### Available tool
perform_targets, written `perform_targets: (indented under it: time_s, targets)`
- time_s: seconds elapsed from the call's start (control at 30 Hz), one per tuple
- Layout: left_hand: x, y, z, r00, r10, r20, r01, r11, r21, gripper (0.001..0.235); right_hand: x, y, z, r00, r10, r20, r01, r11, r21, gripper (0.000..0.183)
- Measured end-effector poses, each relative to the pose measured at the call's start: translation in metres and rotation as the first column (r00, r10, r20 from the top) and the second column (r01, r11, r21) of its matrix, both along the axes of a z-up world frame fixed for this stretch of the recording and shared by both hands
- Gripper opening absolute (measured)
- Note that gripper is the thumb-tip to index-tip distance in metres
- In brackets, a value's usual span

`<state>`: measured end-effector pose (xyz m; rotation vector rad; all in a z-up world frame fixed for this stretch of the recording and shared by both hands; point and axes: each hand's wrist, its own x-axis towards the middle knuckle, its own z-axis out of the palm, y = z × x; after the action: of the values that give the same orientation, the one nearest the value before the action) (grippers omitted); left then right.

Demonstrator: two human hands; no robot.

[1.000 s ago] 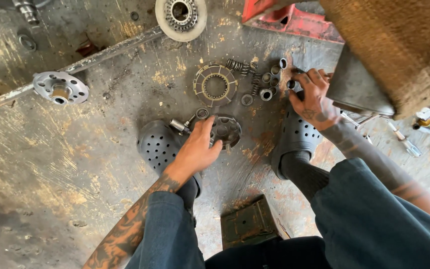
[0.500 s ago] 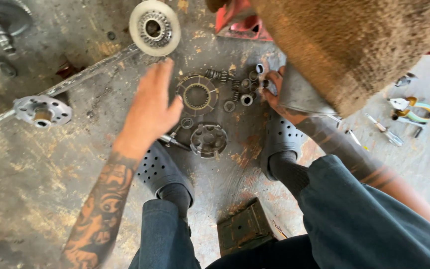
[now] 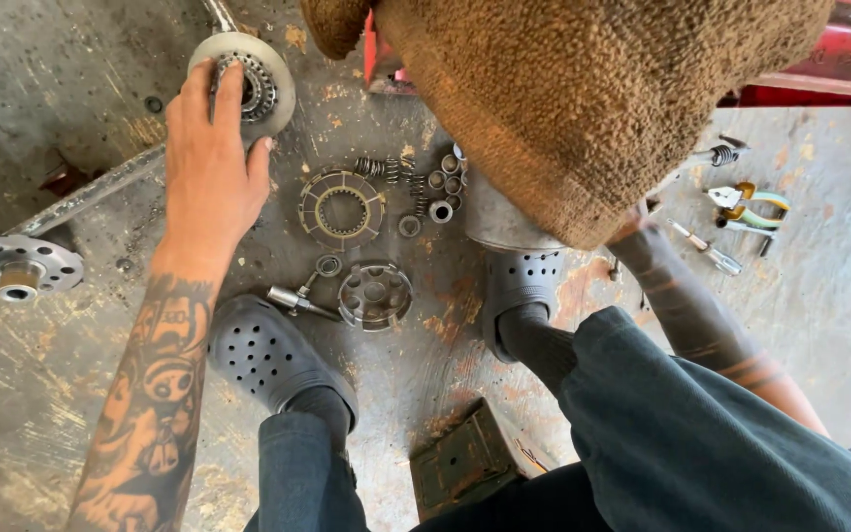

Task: Cleaning a motorcycle engine component with a brush and inspecting related parts on the floor.

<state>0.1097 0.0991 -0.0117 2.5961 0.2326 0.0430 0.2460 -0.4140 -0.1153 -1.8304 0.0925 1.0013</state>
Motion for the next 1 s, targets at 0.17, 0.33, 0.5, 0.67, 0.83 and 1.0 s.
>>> perform_targets:
  time_s: [0.17, 0.33, 0.5, 0.67, 0.83, 1.0]
  targets:
    - [0.009, 0.001, -0.002, 1.000, -0.006, 0.003, 0.006, 0.999, 0.036, 0.069, -0.010, -0.020, 0.003, 0.971, 0.186, 0.153, -0.156, 0.970, -0.186, 0.022]
    - [0.017, 0.005, -0.013, 0.997, -0.001, 0.073, -0.009, 0.991, 0.134, 0.055, -0.023, -0.030, 0.008, 0.882, 0.380, 0.278, -0.265, 0.889, -0.374, 0.019]
    - [0.026, 0.008, -0.024, 1.000, 0.005, 0.017, -0.009, 0.970, 0.244, 0.050, -0.031, -0.029, 0.012, 0.732, 0.560, 0.389, -0.303, 0.778, -0.550, 0.020]
    - [-0.015, 0.013, 0.019, 0.976, 0.192, 0.108, -0.171, 0.969, -0.176, 0.046, -0.003, -0.006, 0.022, 0.464, 0.744, 0.481, -0.300, 0.643, -0.705, 0.023]
    - [-0.077, 0.004, 0.092, 0.902, 0.427, 0.065, -0.222, 0.587, -0.779, 0.047, -0.006, 0.043, 0.115, 0.386, 0.759, 0.525, -0.397, 0.650, -0.648, 0.014]
    - [-0.130, 0.001, 0.161, 0.718, 0.660, -0.220, -0.020, -0.297, -0.955, 0.031, -0.011, 0.015, 0.132, 0.327, 0.580, 0.746, -0.658, 0.706, -0.262, 0.027]
